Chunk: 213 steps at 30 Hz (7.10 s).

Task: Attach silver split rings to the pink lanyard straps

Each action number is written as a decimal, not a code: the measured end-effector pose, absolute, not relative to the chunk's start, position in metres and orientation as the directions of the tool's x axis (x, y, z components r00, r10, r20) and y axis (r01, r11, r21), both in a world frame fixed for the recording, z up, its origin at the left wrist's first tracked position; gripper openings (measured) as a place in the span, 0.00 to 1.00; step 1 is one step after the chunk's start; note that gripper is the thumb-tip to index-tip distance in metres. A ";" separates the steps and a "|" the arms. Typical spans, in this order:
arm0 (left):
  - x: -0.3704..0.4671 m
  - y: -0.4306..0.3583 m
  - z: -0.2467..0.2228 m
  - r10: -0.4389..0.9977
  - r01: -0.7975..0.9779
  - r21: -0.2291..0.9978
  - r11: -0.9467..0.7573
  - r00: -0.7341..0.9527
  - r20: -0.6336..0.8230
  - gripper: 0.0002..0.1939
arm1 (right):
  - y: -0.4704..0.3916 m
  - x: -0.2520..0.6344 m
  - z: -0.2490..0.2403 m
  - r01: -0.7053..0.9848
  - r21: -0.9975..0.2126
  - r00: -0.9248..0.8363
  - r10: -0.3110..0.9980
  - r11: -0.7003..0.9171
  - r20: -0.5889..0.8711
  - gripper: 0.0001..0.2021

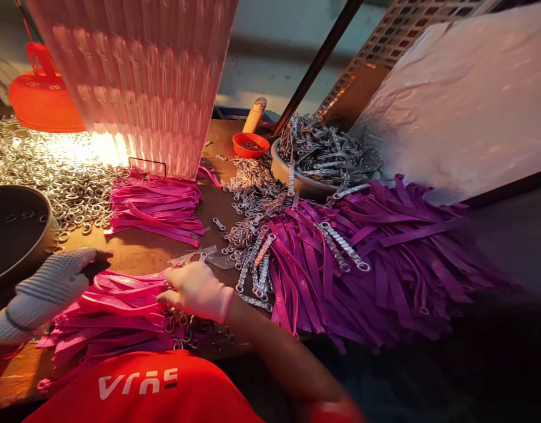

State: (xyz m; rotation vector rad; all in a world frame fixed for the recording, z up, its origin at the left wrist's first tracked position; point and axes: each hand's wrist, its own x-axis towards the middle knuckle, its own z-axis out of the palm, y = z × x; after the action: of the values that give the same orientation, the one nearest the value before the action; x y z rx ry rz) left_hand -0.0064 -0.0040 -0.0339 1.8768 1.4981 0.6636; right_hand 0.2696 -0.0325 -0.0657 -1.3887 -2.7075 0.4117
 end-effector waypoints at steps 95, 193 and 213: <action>0.060 -0.021 -0.055 0.848 0.568 0.816 -0.107 0.481 -0.223 0.11 | -0.053 0.230 -0.079 0.880 -0.171 -0.378 0.870 0.444 0.316 0.09; 0.043 -0.047 -0.089 0.878 -0.221 0.883 0.413 0.353 -0.322 0.16 | -0.049 0.200 -0.049 0.887 -0.278 -0.390 0.920 0.369 -0.021 0.11; -0.004 -0.036 -0.079 0.944 -0.216 0.927 0.308 -0.050 -0.325 0.14 | 0.012 0.173 -0.082 0.698 -0.413 -0.564 0.804 0.585 0.187 0.11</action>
State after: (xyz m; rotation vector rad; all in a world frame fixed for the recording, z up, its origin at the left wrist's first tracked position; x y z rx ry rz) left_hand -0.0036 -0.0355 -0.0794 0.7797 1.2528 1.1181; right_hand 0.1727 0.0119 -0.0819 -1.2169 -2.4633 0.4175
